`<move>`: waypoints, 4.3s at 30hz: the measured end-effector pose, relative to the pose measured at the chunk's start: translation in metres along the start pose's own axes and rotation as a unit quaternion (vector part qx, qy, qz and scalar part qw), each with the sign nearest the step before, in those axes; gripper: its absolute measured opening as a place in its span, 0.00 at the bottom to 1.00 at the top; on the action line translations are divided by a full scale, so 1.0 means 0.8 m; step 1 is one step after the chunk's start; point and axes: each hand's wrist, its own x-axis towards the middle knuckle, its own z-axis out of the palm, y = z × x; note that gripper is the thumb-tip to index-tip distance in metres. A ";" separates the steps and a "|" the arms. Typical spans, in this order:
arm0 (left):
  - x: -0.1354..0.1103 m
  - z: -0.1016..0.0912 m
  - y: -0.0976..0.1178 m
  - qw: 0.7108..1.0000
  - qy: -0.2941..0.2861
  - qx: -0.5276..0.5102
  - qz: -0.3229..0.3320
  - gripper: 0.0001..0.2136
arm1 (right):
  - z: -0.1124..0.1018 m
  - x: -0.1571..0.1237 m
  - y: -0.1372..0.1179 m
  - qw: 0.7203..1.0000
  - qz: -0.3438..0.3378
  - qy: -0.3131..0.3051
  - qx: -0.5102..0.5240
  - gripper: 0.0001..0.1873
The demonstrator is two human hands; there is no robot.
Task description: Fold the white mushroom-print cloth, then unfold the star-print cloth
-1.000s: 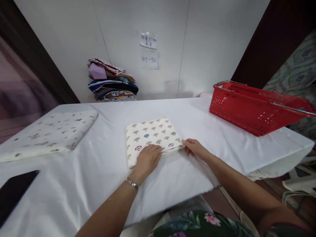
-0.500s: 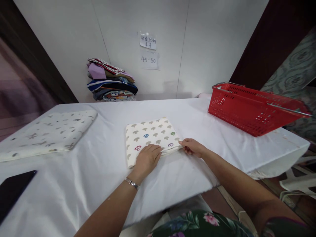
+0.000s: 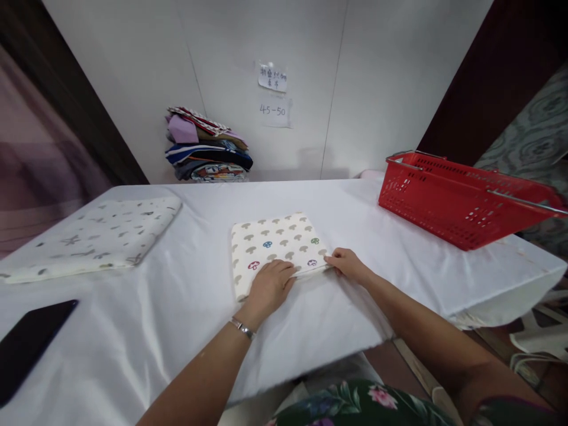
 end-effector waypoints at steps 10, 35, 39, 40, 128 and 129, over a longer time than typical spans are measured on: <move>-0.001 0.003 0.002 1.000 0.016 0.012 -0.005 0.10 | 0.000 -0.030 -0.012 0.903 -0.344 0.106 -0.234 0.13; -0.008 -0.008 0.009 1.000 -0.015 0.017 0.004 0.10 | 0.006 -0.022 0.021 0.790 -0.527 0.057 -0.307 0.17; -0.024 -0.021 0.001 0.998 -0.028 0.056 -0.001 0.12 | 0.006 -0.014 0.035 0.796 -0.524 0.052 -0.299 0.20; -0.030 -0.023 -0.003 0.997 -0.028 0.068 -0.007 0.13 | 0.005 -0.012 0.037 0.799 -0.518 0.046 -0.302 0.21; 0.025 -0.037 -0.166 0.863 0.111 -0.095 -0.484 0.25 | 0.035 0.205 -0.082 0.908 -0.289 -0.034 -0.303 0.29; 0.030 -0.035 -0.170 0.873 0.116 -0.097 -0.464 0.23 | 0.042 0.189 -0.084 0.894 -0.317 -0.038 -0.315 0.28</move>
